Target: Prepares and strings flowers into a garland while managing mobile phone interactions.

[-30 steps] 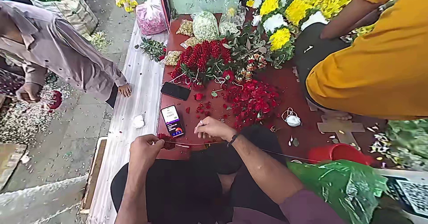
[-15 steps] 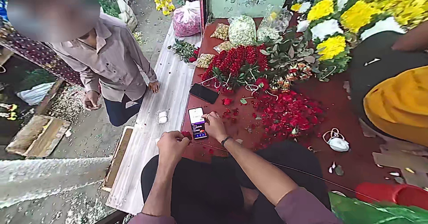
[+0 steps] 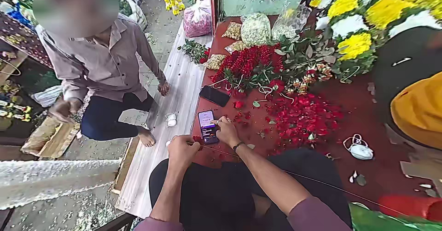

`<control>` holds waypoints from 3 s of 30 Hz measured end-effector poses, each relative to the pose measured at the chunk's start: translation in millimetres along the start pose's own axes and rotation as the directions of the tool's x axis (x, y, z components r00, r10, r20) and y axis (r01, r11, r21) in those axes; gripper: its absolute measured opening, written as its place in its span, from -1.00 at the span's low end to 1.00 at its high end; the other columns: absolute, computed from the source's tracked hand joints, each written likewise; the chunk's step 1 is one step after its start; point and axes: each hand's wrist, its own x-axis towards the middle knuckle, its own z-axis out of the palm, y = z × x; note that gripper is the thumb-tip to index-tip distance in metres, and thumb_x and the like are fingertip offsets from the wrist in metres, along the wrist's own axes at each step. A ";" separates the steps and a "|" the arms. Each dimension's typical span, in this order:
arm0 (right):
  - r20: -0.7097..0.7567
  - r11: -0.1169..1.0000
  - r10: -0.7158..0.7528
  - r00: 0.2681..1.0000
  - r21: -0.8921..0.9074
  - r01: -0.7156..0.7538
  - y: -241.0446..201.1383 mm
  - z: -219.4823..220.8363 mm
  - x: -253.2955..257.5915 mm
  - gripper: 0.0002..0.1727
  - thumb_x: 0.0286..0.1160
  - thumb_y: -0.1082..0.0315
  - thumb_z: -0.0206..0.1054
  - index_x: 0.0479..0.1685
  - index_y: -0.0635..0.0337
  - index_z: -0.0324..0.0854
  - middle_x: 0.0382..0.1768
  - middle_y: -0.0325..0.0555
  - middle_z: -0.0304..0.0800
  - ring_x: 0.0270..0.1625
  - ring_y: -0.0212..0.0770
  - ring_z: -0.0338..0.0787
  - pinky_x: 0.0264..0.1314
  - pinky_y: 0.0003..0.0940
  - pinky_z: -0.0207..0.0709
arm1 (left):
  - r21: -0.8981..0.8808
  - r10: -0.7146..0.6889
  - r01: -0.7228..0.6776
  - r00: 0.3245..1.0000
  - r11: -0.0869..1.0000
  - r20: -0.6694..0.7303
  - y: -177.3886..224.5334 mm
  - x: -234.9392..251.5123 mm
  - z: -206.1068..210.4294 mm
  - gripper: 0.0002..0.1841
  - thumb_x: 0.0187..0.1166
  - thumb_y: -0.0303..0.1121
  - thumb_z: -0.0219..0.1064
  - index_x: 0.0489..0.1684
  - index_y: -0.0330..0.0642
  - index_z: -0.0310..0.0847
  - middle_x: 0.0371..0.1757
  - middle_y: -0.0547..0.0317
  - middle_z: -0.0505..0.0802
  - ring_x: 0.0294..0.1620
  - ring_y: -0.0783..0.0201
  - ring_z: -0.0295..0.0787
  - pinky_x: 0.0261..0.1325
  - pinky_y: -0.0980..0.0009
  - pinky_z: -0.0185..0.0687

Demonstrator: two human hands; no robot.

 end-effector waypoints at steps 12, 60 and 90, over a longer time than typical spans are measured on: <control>0.201 0.724 0.274 0.941 0.601 -0.339 -3.1 3.3 13.3 -0.60 0.89 0.30 0.02 0.45 0.36 0.52 0.11 0.26 0.70 -0.04 -0.02 0.72 0.06 -0.15 0.62 | -0.012 0.010 -0.010 1.000 1.000 -0.002 0.9 -1.9 -0.9 -0.82 0.41 -0.22 0.41 -0.35 -0.12 0.84 -0.35 0.12 0.82 -0.23 0.10 0.72 -0.04 -0.08 0.52; -0.197 0.090 0.129 0.972 0.978 0.187 -33.8 -112.8 -115.7 -0.60 0.82 0.15 -0.02 0.35 0.17 0.56 0.14 0.02 0.79 0.20 -0.12 0.79 0.31 -0.05 0.65 | -0.027 0.020 -0.020 1.000 0.999 -0.010 -4.5 6.4 9.5 -0.80 0.42 -0.23 0.52 -0.35 -0.20 0.84 -0.30 0.00 0.87 -0.18 0.05 0.78 0.01 -0.15 0.57; 0.149 0.263 -0.266 0.952 0.962 -0.077 -78.3 -36.2 -141.6 -0.46 0.88 0.14 -0.23 0.42 0.34 0.48 0.16 0.05 0.81 0.26 -0.21 0.80 0.47 -0.20 0.62 | -0.994 0.245 0.112 0.964 -0.014 0.105 12.5 -16.8 12.8 -0.08 0.72 0.41 -0.42 0.45 -0.25 0.51 -0.08 -0.14 0.89 -0.13 0.08 0.92 -0.05 0.16 0.88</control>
